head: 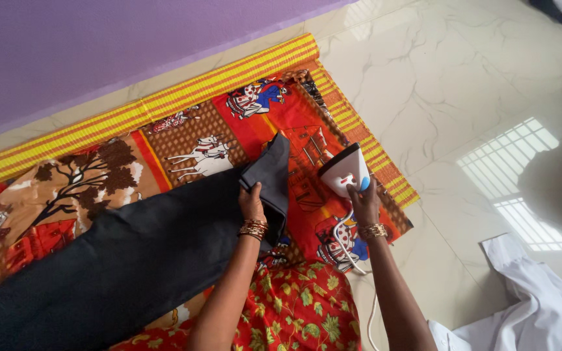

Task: The person irons a pair of dark trousers laid out on a patterned mat on the floor. They use an electric iron to smooth the fabric, fold the trousers, and iron the folded sections.

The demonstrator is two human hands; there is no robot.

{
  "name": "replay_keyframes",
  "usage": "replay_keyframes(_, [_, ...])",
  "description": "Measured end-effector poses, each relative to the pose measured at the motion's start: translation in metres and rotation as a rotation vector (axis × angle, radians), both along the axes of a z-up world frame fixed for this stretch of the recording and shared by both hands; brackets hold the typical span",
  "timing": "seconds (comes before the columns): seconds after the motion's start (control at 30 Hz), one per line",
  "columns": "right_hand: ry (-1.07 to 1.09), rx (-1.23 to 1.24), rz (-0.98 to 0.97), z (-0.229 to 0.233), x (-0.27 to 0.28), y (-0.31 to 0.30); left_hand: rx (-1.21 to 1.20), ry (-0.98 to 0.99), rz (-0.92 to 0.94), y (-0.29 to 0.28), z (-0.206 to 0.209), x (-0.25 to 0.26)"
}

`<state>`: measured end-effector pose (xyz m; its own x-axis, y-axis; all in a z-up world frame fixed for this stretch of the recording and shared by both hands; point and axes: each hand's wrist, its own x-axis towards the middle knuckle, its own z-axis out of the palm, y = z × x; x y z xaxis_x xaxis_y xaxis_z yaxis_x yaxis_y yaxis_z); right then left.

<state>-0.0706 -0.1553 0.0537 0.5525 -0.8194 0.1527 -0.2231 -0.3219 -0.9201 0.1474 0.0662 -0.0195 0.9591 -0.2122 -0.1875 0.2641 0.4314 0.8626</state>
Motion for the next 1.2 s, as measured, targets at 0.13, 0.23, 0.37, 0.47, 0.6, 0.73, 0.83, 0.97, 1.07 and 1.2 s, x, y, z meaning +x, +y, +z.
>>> replay_keyframes(0.13, [0.072, 0.022, 0.028, -0.002, 0.008, -0.004, -0.031, 0.070, -0.020, 0.004, -0.006, -0.013])
replay_keyframes(0.23, [0.041, 0.029, 0.000, -0.002, 0.012, 0.002, 0.022, 0.068, -0.048, 0.007, -0.003, -0.020])
replay_keyframes(0.37, [0.023, -0.139, -0.026, 0.011, 0.016, 0.008, 0.116, -0.026, -0.096, 0.005, 0.005, -0.022])
replay_keyframes(0.47, [0.055, -0.145, -0.066, 0.015, 0.020, 0.012, 0.034, -0.035, -0.125, 0.004, 0.004, -0.024])
replay_keyframes(0.6, [0.020, -0.109, -0.054, 0.010, 0.023, 0.005, -0.017, -0.069, -0.137, -0.006, -0.001, -0.029])
replay_keyframes(0.73, [0.138, -0.036, -0.058, -0.009, 0.018, -0.004, 0.016, -0.067, -0.152, -0.007, -0.012, -0.035])
replay_keyframes(0.83, [0.143, -0.005, -0.012, -0.021, 0.008, -0.008, 0.002, -0.034, -0.151, -0.007, -0.018, -0.039])
replay_keyframes(0.97, [-0.047, 0.142, 0.217, -0.026, -0.016, -0.008, -0.012, -0.096, -0.152, -0.007, -0.019, -0.035])
replay_keyframes(1.07, [0.130, 0.058, 0.228, -0.024, -0.027, -0.005, -0.018, -0.123, -0.166, -0.003, -0.021, -0.038])
replay_keyframes(1.2, [0.042, -0.014, 0.231, -0.014, -0.019, 0.001, 0.030, -0.031, -0.180, -0.007, -0.023, -0.040])
